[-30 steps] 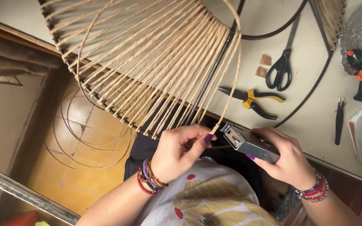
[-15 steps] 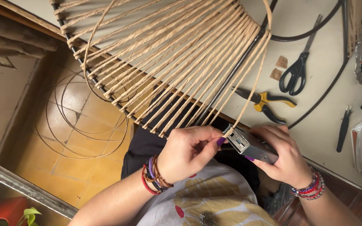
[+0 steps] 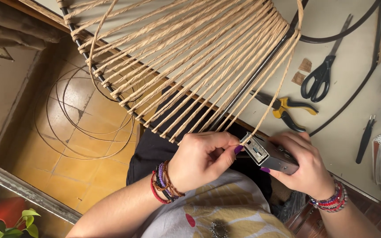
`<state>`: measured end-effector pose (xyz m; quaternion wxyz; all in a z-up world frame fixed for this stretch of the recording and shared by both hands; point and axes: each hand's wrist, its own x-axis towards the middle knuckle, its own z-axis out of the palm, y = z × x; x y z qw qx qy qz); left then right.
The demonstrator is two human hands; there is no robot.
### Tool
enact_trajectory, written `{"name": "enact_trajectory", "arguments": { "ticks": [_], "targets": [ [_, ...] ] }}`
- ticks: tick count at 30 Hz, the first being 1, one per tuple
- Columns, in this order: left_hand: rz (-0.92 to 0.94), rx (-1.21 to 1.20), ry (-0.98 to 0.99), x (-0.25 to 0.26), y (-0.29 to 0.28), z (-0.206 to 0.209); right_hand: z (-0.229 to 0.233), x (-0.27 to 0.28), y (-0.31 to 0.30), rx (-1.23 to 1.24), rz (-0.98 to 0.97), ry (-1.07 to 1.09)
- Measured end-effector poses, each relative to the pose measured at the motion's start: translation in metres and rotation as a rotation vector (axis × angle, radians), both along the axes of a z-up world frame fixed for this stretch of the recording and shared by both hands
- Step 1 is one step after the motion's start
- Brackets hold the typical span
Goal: Assembling a wooden lampshade by securing sticks to a frame using a stapler, pliers, and a glue gun.
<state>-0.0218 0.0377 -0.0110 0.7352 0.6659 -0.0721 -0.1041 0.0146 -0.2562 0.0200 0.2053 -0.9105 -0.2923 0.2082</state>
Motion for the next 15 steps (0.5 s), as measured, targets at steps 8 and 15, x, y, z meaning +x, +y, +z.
{"name": "enact_trajectory", "arguments": {
  "ticks": [8,15],
  "targets": [
    [0.006,0.04,-0.014,0.0,-0.001,0.001,-0.004,-0.008,0.005,0.063,-0.031,-0.089],
    [0.016,0.044,-0.033,0.003,-0.001,0.003,0.006,-0.005,-0.001,0.007,-0.05,0.033]
  ]
}}
